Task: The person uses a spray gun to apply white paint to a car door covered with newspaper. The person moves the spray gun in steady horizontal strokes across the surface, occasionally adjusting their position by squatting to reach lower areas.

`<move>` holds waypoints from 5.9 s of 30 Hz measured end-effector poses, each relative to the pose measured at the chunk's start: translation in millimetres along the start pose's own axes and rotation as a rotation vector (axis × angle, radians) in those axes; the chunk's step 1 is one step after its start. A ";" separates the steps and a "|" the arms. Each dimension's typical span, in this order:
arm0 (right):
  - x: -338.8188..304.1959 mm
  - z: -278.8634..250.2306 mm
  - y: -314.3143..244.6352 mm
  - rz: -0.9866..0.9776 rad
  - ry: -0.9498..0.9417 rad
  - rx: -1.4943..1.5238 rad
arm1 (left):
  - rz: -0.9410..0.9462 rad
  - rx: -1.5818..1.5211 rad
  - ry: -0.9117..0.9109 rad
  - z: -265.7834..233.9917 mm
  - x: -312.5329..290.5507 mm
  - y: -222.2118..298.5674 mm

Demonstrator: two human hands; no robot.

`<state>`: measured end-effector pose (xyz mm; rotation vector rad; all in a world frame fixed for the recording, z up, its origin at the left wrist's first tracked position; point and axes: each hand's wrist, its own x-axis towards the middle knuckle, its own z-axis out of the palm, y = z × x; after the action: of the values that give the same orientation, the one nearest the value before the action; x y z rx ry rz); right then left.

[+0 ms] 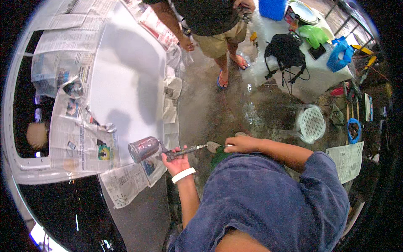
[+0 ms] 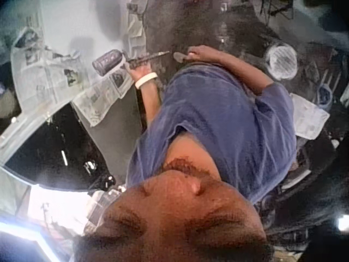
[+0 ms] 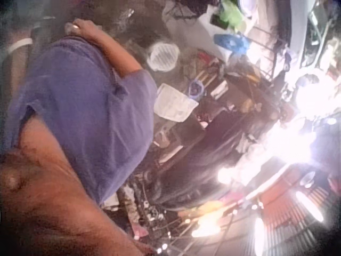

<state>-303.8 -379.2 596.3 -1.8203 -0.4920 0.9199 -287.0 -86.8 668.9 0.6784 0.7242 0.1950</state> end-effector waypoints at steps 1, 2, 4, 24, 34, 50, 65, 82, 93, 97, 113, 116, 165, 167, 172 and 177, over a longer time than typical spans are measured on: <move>-3.8 1.5 3.7 0.062 -0.050 -0.089 | 0.008 -0.005 -0.002 0.3 0.0 1.4; -5.5 6.5 8.2 -0.060 0.026 -0.139 | 0.016 -0.009 -0.005 0.4 0.2 2.0; -9.7 18.7 14.1 -0.296 0.188 -0.229 | 0.028 -0.002 0.008 5.2 -3.5 1.5; 18.6 -23.7 -53.1 -0.159 -0.186 0.368 | -0.166 0.019 -0.189 8.9 -25.4 -10.9; 26.4 -5.8 -42.7 -0.257 -0.082 0.364 | -0.153 0.006 -0.212 14.6 -32.5 -16.3; 6.6 -3.8 -41.8 -0.317 0.062 0.856 | -0.064 0.097 -0.124 11.4 -29.9 -0.6; 34.2 -27.6 -76.4 -0.253 0.359 0.153 | -0.007 0.000 -0.430 79.7 -40.5 40.2; 19.2 16.5 -109.8 -0.300 0.455 0.223 | 0.100 0.038 -0.186 116.6 -30.0 45.1; 20.6 18.4 -107.4 -0.195 0.507 0.174 | 0.057 0.040 -0.177 129.8 -31.2 30.0; 12.7 9.2 -124.1 -0.192 0.532 0.114 | 0.091 0.063 -0.136 135.8 -28.8 22.3; -23.7 -18.6 -126.0 0.002 0.204 0.989 | -0.154 -0.011 -0.563 147.7 -36.6 -13.4; -20.7 -9.9 -117.5 -0.127 0.299 0.780 | -0.166 -0.003 -0.601 144.6 -39.1 -17.3; 204.0 79.2 -213.2 -0.075 0.239 0.199 | 0.379 0.561 -0.115 -102.9 34.6 37.3; 233.8 103.3 -214.0 -0.104 0.317 0.158 | 0.111 0.477 -0.166 -127.7 46.9 50.8; 281.2 162.6 -243.6 -0.085 0.328 0.128 | -0.104 0.371 -0.302 -176.1 72.4 84.6; 314.2 202.8 -258.3 -0.155 0.409 0.022 | -0.205 0.309 -0.419 -213.1 97.9 115.3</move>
<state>-244.5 65.3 670.5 -1.8584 -0.3548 0.4297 -349.4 147.6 571.6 0.8987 0.4173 -0.2482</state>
